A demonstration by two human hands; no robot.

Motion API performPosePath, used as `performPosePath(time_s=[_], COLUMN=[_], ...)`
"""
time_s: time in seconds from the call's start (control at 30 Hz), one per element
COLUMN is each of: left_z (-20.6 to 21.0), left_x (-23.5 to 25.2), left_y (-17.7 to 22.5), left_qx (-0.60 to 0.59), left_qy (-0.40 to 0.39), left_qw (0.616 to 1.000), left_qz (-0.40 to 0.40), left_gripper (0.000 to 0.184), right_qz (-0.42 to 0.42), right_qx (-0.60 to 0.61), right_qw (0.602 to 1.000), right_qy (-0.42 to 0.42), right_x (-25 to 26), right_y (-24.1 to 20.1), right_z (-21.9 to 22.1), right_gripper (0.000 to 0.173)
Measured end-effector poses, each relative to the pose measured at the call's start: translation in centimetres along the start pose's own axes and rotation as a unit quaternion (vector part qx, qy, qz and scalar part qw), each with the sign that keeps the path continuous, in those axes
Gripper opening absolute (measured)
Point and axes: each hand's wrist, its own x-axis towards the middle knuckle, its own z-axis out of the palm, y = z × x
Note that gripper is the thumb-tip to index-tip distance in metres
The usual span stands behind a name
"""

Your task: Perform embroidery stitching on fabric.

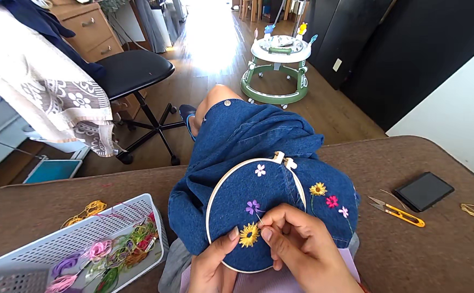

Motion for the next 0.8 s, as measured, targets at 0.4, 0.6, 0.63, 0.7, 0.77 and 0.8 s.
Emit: performPosePath(time_s=[0.4, 0.6, 0.63, 0.7, 0.77, 0.8], left_z=[-0.08, -0.17, -0.16, -0.17, -0.19, -0.18], left_x=[-0.03, -0.04, -0.08, -0.15, -0.2, -0.2], left_y=[-0.1, -0.11, -0.11, -0.14, -0.19, -0.19], left_qx=[0.008, 0.003, 0.005, 0.01, 0.016, 0.017], left_qy=[0.0, 0.003, 0.003, 0.001, 0.001, 0.0], left_qw=[1.0, 1.0, 1.0, 1.0, 1.0, 1.0], left_qz=[0.006, 0.004, 0.004, 0.008, 0.013, 0.014], left_gripper=[0.023, 0.024, 0.024, 0.024, 0.024, 0.024], right_qz=[0.024, 0.027, 0.027, 0.026, 0.029, 0.031], right_qx=[0.031, 0.032, 0.033, 0.041, 0.05, 0.053], right_qw=[0.999, 0.999, 0.999, 0.999, 0.998, 0.998], right_qy=[0.009, 0.012, 0.012, 0.009, 0.007, 0.007], right_x=[0.08, 0.15, 0.14, 0.16, 0.17, 0.17], right_y=[-0.07, 0.03, 0.04, 0.1, 0.12, 0.09], right_z=[0.21, 0.29, 0.26, 0.19, 0.14, 0.12], right_gripper=[0.005, 0.005, 0.005, 0.005, 0.005, 0.005])
